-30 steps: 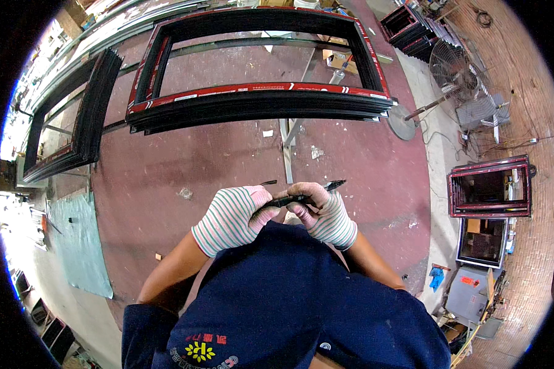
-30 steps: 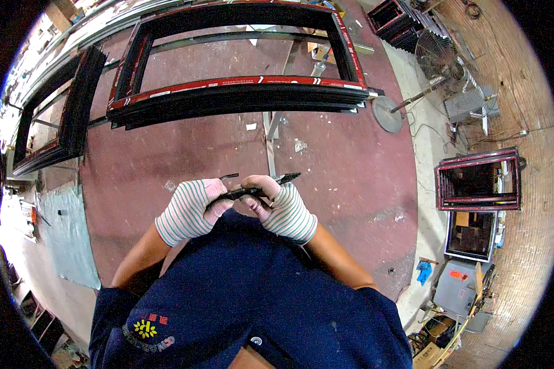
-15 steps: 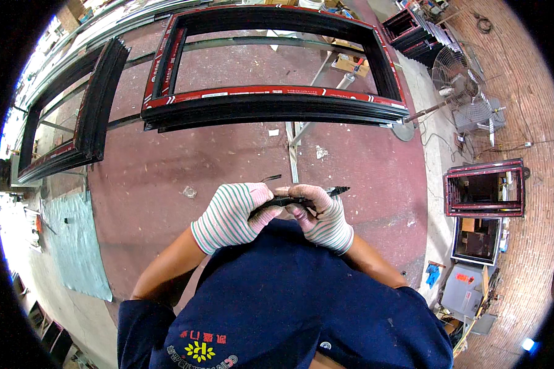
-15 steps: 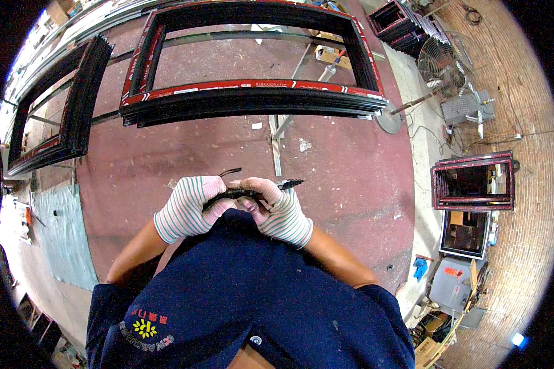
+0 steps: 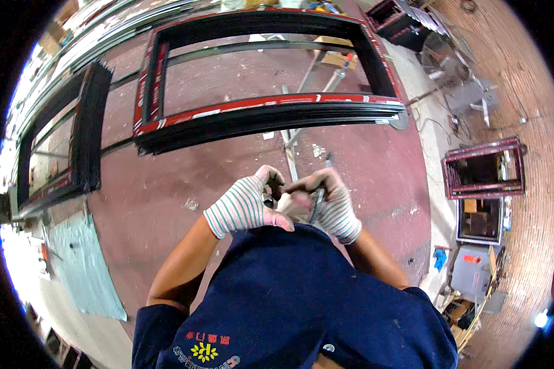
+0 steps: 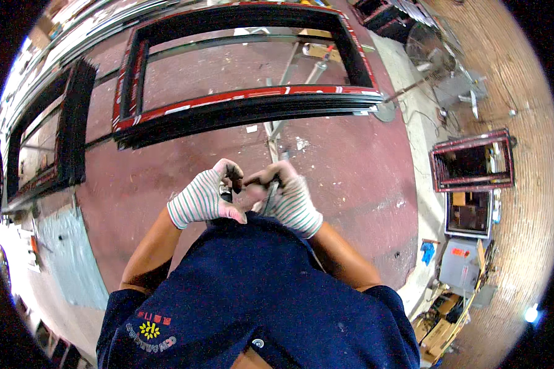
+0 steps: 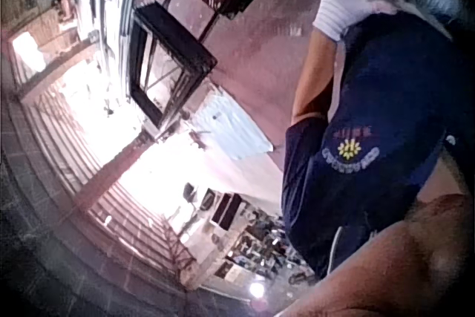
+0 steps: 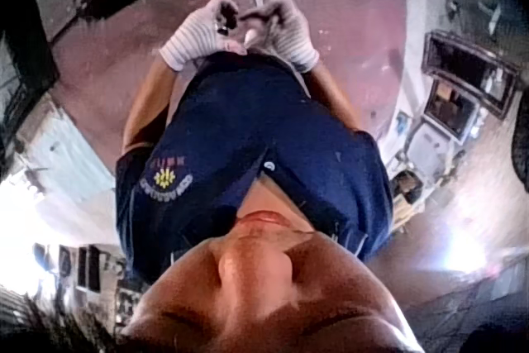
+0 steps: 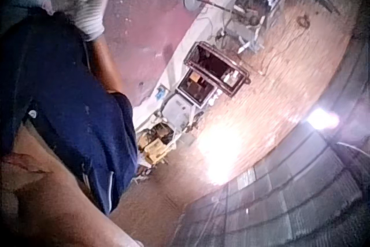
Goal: The person picks up several black window frames from a stack, places them on the floor, and uses a tape measure and marker to measure and mark the frames. The person handles the frames one at a time, measures their dimensions, and marks them with a pen.
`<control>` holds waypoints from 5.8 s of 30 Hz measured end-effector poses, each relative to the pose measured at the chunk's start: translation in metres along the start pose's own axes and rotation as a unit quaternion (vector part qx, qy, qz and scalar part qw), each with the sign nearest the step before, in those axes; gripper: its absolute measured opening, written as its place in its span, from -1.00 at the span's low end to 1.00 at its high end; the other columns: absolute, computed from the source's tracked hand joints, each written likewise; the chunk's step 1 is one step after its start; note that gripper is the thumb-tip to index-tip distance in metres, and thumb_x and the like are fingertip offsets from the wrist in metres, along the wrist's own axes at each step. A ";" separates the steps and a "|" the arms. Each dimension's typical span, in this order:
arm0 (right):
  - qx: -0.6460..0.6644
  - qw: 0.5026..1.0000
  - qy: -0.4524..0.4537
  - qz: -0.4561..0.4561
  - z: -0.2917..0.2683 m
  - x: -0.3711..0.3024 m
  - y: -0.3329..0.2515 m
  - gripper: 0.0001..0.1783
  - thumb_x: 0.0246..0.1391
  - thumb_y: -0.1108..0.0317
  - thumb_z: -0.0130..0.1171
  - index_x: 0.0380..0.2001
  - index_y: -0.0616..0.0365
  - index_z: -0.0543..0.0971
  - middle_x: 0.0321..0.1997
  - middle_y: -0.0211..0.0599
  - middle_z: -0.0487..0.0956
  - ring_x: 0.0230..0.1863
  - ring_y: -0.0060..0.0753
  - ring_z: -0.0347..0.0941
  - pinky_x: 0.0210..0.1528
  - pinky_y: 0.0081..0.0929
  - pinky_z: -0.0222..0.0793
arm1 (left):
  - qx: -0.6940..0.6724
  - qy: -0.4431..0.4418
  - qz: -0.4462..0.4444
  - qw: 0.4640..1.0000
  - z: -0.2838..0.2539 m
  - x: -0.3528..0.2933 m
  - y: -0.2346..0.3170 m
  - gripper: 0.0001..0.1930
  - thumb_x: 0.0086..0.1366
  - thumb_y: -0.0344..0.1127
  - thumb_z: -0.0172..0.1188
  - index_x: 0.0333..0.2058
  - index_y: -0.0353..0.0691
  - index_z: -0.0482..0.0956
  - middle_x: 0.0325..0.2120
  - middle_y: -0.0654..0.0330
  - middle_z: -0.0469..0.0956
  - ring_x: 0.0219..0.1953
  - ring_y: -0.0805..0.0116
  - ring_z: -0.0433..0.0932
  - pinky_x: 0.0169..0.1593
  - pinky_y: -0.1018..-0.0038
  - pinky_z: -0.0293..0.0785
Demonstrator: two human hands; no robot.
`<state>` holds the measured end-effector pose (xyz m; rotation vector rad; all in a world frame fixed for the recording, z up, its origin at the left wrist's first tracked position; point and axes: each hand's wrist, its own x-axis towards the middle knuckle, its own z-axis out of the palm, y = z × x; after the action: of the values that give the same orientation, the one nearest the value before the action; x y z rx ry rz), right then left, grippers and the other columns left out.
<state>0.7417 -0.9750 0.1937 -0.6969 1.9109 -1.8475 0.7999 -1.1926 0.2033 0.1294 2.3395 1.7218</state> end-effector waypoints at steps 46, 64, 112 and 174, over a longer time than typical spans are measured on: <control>-0.262 0.881 0.363 0.151 -0.434 0.209 0.086 -0.79 -0.01 0.67 0.25 -0.31 0.16 0.54 -0.48 -0.39 0.57 -0.44 -0.66 0.43 -0.39 -0.53 0.42 | 0.287 -0.025 -0.270 0.919 -0.104 0.247 0.023 -0.53 0.33 0.03 0.18 -0.50 -0.33 0.62 -0.70 0.04 0.48 -0.60 0.22 0.50 -0.41 0.30 0.41; -0.090 0.879 0.459 -0.092 -0.330 0.179 0.095 -0.83 0.22 0.47 0.05 -0.15 0.08 0.55 -0.26 -0.44 0.52 -0.30 -0.58 0.43 -0.37 -0.63 0.46 | 0.365 0.010 -0.421 0.830 -0.278 0.061 -0.015 -0.38 0.33 0.29 0.05 -0.13 -0.21 0.71 -0.30 -0.05 0.68 -0.18 0.03 0.65 -0.02 0.27 0.53; -0.505 0.842 0.027 -0.187 0.059 0.275 0.108 -0.60 -0.11 0.39 0.33 -0.12 0.05 0.52 -0.33 -0.22 0.63 -0.34 -0.08 0.56 -0.22 -0.21 0.43 | 0.374 0.148 -0.277 0.873 -0.380 -0.084 -0.155 -0.50 0.26 0.15 0.18 -0.49 -0.24 0.63 -0.53 0.03 0.56 -0.40 0.01 0.59 -0.26 0.19 0.50; -0.489 0.865 -0.079 -0.081 0.032 0.267 0.063 -0.75 0.16 0.10 0.10 -0.23 0.01 0.53 -0.44 -0.14 0.56 -0.27 -0.02 0.56 -0.21 -0.14 0.39 | 0.394 0.048 -0.175 0.901 -0.252 0.056 -0.061 -0.80 0.11 -0.34 0.32 -0.43 -0.33 0.51 -0.53 -0.07 0.49 -0.48 -0.04 0.52 -0.33 0.25 0.48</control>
<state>0.5422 -1.1598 0.1450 -1.2745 2.6745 -0.7097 0.6892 -1.4337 0.2088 -0.2371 2.7692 0.5661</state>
